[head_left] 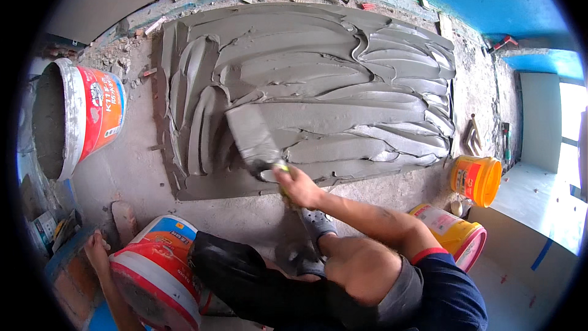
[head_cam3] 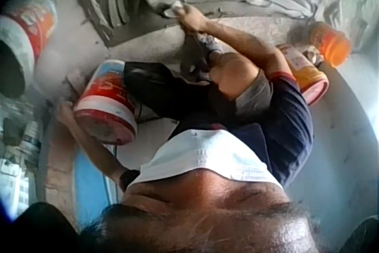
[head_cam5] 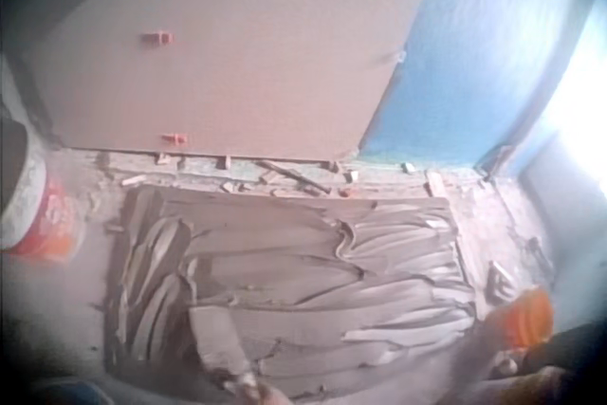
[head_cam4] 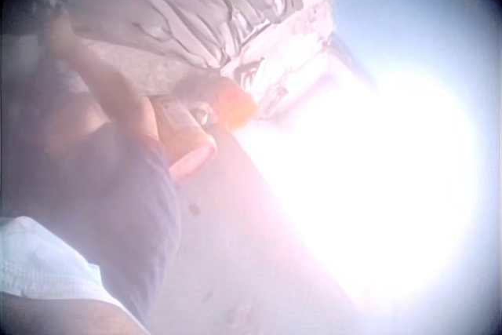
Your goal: The person spreads adhesive on a wall using a notched trowel, then lifts and places a large ceramic tile onto the prepared surface. They use a rubber mallet to tap the tile into position and a large flat trowel to smooth the surface and ensure even adhesion.
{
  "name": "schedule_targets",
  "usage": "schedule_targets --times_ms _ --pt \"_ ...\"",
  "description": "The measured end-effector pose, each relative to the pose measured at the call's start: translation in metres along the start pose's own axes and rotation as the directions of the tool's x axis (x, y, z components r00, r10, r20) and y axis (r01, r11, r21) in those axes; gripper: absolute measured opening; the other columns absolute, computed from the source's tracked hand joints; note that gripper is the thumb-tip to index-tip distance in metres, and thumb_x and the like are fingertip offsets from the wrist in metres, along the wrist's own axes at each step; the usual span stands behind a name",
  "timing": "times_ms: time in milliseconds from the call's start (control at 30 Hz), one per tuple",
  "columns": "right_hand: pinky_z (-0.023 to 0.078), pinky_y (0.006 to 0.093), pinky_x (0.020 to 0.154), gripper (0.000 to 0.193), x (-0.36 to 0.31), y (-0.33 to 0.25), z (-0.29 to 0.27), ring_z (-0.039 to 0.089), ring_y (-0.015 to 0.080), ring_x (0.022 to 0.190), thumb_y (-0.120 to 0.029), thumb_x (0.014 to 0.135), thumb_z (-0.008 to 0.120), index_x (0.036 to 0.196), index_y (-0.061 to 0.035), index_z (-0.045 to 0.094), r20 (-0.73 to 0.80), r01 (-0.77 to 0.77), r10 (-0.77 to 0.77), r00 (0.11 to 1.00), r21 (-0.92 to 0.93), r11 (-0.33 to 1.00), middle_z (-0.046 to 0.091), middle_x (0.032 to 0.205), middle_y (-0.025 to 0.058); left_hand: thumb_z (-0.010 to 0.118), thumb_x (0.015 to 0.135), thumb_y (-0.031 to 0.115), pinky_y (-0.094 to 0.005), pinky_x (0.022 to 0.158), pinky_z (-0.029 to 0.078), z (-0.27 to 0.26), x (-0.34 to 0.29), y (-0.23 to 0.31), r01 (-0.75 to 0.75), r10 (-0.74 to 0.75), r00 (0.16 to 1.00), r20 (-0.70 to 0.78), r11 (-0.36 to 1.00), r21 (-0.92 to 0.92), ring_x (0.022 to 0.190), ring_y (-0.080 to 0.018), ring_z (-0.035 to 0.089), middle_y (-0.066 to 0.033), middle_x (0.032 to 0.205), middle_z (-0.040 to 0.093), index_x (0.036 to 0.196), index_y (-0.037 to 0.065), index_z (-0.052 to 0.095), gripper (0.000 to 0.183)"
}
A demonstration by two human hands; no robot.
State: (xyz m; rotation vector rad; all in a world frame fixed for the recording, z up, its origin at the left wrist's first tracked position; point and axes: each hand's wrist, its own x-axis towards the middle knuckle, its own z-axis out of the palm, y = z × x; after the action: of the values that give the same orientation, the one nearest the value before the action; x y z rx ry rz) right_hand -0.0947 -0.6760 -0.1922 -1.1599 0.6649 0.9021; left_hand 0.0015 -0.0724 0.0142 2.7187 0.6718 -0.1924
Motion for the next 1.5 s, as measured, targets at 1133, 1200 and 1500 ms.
schedule_targets --times_ms 1133,1200,1500 --pt "0.054 0.0507 0.080 0.046 0.010 -0.108 -0.056 0.068 0.0436 0.091 -0.039 0.097 0.050 0.127 -0.0046 0.046 -0.136 -0.037 -0.340 0.931 -0.959 0.280 0.069 0.094 0.0252 0.053 0.099 0.026 -0.0285 0.051 0.036 -0.003 0.001 -0.020 0.062 -0.069 0.997 -0.025 0.975 -0.214 0.053 -0.0109 0.046 -0.0015 0.060 0.051 0.078 0.001 0.064 0.034" --pt "0.054 0.0517 0.079 0.043 0.005 -0.093 -0.119 0.068 0.0433 0.090 -0.038 0.095 0.052 0.124 -0.0060 0.048 -0.304 -0.173 -0.422 0.854 -0.931 0.321 0.069 0.090 0.0259 0.053 0.099 0.027 -0.0285 0.051 0.036 -0.002 0.006 -0.030 0.075 -0.083 0.996 -0.038 0.981 -0.178 0.052 -0.0108 0.045 -0.0014 0.061 0.051 0.083 0.000 0.066 0.034" --pt "0.048 0.0444 0.052 0.046 -0.042 -0.085 -0.343 0.062 0.0284 0.059 -0.046 0.100 0.045 0.089 -0.0031 0.059 -0.699 -0.181 -0.451 0.554 -0.631 0.754 0.060 0.066 0.0143 0.052 0.099 0.027 -0.0292 0.051 0.036 0.003 0.003 -0.009 0.037 -0.039 0.994 -0.106 0.999 -0.026 0.052 -0.0111 0.043 -0.0001 0.058 0.040 0.074 0.002 0.055 0.036"
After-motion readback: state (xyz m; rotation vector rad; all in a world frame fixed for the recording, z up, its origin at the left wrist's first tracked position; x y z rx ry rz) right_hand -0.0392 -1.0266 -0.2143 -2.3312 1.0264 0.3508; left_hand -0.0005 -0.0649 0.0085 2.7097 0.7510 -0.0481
